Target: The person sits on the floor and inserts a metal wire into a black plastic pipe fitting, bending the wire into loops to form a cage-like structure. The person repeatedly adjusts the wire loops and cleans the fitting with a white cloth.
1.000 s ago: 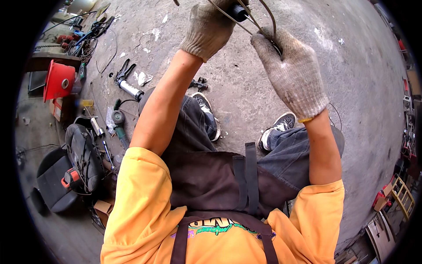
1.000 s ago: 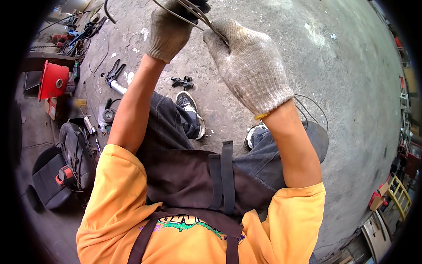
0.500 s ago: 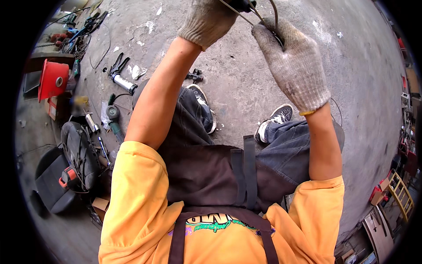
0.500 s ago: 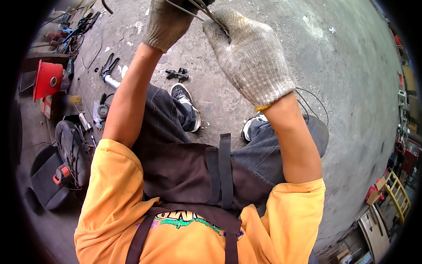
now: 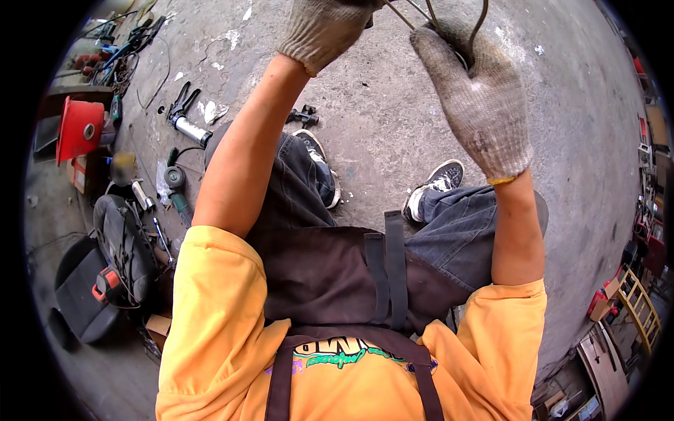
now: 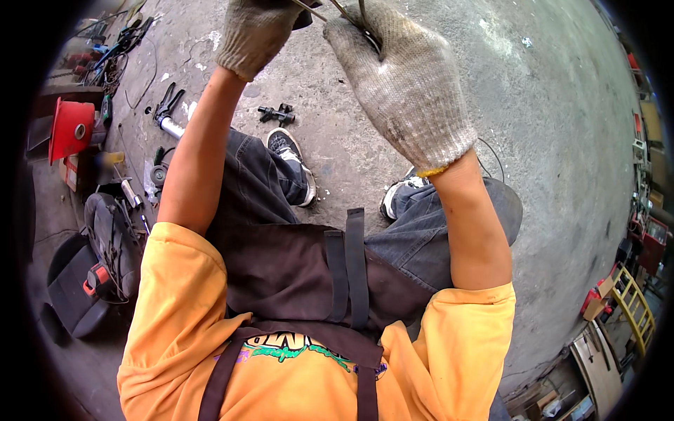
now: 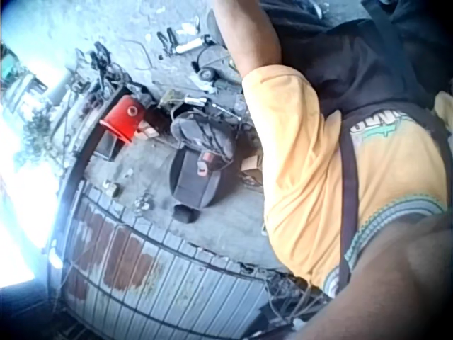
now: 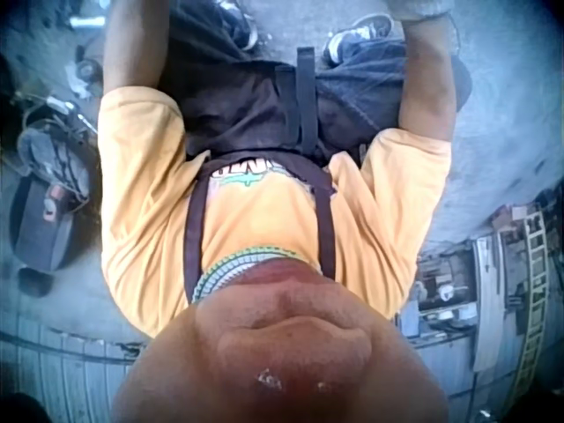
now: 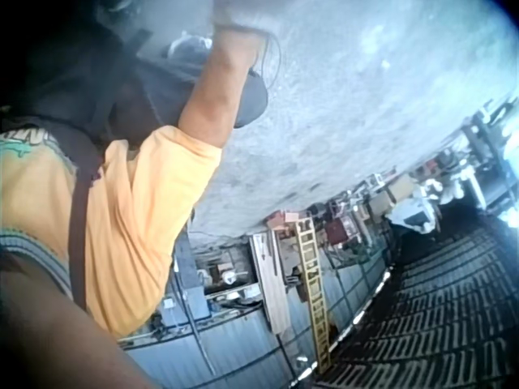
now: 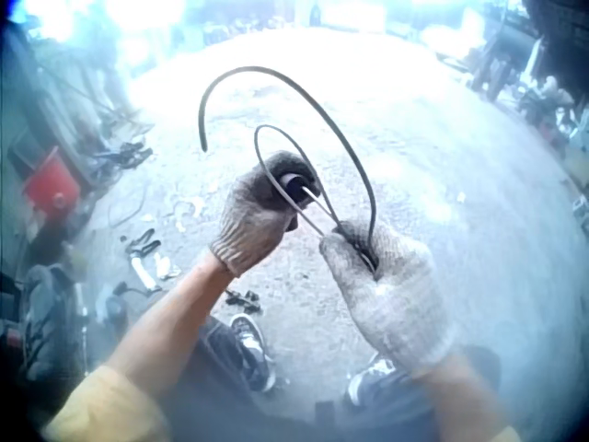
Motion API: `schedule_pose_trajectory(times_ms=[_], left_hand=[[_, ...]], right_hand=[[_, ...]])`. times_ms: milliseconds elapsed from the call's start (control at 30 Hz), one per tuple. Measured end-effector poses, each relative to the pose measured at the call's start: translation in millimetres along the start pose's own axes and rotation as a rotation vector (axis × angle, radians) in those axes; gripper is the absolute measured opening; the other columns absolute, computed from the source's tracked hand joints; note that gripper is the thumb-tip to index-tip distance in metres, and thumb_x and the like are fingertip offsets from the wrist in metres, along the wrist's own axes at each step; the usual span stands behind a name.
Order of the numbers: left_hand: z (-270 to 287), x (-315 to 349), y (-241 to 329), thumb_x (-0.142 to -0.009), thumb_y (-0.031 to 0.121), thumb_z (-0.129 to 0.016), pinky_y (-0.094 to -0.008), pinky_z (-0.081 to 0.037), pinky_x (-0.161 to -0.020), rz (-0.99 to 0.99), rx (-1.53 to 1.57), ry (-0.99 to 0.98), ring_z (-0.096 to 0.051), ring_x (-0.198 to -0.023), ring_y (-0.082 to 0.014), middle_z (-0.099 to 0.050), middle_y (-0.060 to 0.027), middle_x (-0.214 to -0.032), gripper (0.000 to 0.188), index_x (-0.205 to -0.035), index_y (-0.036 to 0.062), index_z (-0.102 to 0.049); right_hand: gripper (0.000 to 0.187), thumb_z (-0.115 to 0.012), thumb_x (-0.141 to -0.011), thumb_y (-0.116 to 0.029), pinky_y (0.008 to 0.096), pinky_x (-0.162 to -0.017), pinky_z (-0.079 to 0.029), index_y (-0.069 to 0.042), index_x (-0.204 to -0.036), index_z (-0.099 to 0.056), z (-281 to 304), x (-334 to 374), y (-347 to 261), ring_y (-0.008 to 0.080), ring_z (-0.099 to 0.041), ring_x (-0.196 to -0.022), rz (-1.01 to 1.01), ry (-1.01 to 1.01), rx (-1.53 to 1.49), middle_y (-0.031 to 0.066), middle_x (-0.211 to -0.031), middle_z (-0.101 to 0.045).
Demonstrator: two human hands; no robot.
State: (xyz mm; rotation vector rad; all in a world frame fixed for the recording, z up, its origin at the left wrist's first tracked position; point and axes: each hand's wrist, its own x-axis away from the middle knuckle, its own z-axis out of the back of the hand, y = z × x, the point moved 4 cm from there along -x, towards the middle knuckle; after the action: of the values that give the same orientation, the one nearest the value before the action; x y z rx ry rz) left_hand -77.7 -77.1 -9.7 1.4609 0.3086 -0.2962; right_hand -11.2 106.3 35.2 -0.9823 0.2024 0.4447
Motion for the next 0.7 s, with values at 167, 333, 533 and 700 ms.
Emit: schedule_pose_trajectory(times_ms=[167, 333, 533, 700], left_hand=[[4, -6, 3, -0.088, -0.007, -0.062, -0.0218, -0.046, -0.051, 0.027, 0.073, 0.121, -0.057, -0.067, -0.0063, -0.066, 0.0008, -0.086, 0.02, -0.102, 0.0069, -0.065], [-1, -4, 11, -0.092, 0.009, -0.069, -0.0227, -0.045, -0.049, 0.131, -0.131, 0.051, -0.054, -0.059, -0.0063, -0.061, 0.001, -0.076, 0.011, -0.1, 0.0052, -0.064], [7, -3, 11, -0.091, 0.01, -0.069, -0.027, -0.046, -0.055, 0.107, -0.242, -0.01, -0.056, -0.063, -0.0096, -0.06, -0.0005, -0.073, 0.009, -0.095, 0.0029, -0.064], [-1, -2, 9, -0.088, 0.001, -0.065, -0.0304, -0.049, -0.069, -0.099, -0.437, -0.144, -0.057, -0.073, -0.013, -0.061, -0.0035, -0.073, 0.004, -0.092, 0.0017, -0.064]], right_hand=[[0.027, -0.071, -0.094, -0.019, 0.0308, -0.079, -0.054, 0.001, -0.112, -0.071, 1, 2, -8, 0.0155, -0.07, -0.086, 0.006, 0.032, 0.062, 0.0127, -0.096, -0.075], [0.024, -0.073, -0.093, -0.017, 0.0309, -0.075, -0.055, -0.001, -0.11, -0.071, -3, 2, 1, 0.0167, -0.071, -0.082, 0.127, 0.106, 0.009, 0.0135, -0.093, -0.075], [0.024, -0.073, -0.092, -0.019, 0.0337, -0.066, -0.056, -0.003, -0.109, -0.071, 3, 1, -6, 0.0252, -0.073, -0.074, 0.336, 0.169, 0.368, 0.0158, -0.088, -0.074], [0.026, -0.07, -0.094, -0.025, 0.0363, -0.065, -0.053, -0.007, -0.112, -0.073, 2, 0, -6, 0.0244, -0.071, -0.072, 0.18, 0.061, 0.498, 0.0122, -0.09, -0.075]])
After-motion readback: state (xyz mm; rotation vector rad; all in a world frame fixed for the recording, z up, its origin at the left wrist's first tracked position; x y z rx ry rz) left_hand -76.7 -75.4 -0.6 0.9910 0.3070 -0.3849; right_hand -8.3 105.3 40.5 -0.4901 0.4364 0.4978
